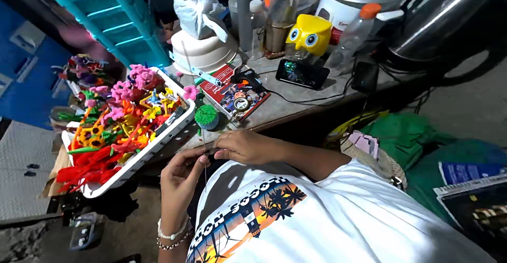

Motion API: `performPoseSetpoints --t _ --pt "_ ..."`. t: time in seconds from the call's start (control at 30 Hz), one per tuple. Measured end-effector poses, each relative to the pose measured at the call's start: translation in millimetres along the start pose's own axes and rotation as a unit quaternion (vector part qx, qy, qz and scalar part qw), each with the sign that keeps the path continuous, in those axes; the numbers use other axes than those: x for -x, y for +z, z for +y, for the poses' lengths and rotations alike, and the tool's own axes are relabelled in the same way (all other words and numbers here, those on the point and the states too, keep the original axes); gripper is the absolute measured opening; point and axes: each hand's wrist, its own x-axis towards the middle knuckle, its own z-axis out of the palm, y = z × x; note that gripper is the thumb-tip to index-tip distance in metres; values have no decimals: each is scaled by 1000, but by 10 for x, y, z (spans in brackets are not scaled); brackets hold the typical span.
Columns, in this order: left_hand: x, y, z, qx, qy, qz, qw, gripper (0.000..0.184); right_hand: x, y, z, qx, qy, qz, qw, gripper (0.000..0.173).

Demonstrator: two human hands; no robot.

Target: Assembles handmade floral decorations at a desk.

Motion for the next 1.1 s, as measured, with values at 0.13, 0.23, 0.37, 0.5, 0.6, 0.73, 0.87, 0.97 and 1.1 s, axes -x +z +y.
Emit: performPoseSetpoints --t 0.13,0.23,0.37,0.5,0.6,0.73,0.87,0.97,1.1 --pt "0 31 29 -9 9 -15 1000 17 39 11 4 3 -31 32 999 39" --pt "2 38 43 -22 12 -32 999 18 70 57 1 10 -32 57 998 34" --pt "-59 23 12 -35 8 -67 997 17 115 85 -11 23 21 79 996 36" --pt "-90 59 49 -51 -14 -66 996 17 148 120 4 13 63 84 994 43" --pt "-94 112 77 -48 -14 -68 996 18 180 150 39 37 48 98 993 44" --pt "-99 161 103 -81 -7 -69 994 21 197 184 128 74 30 123 989 44" --pt "-122 118 20 -111 55 -106 987 46 206 185 197 69 21 117 990 42" --pt "-115 97 22 -157 80 -131 976 47 219 159 200 62 18 96 993 26" --pt "-110 -8 19 -216 98 -180 955 33 223 173 144 43 22 71 996 31"
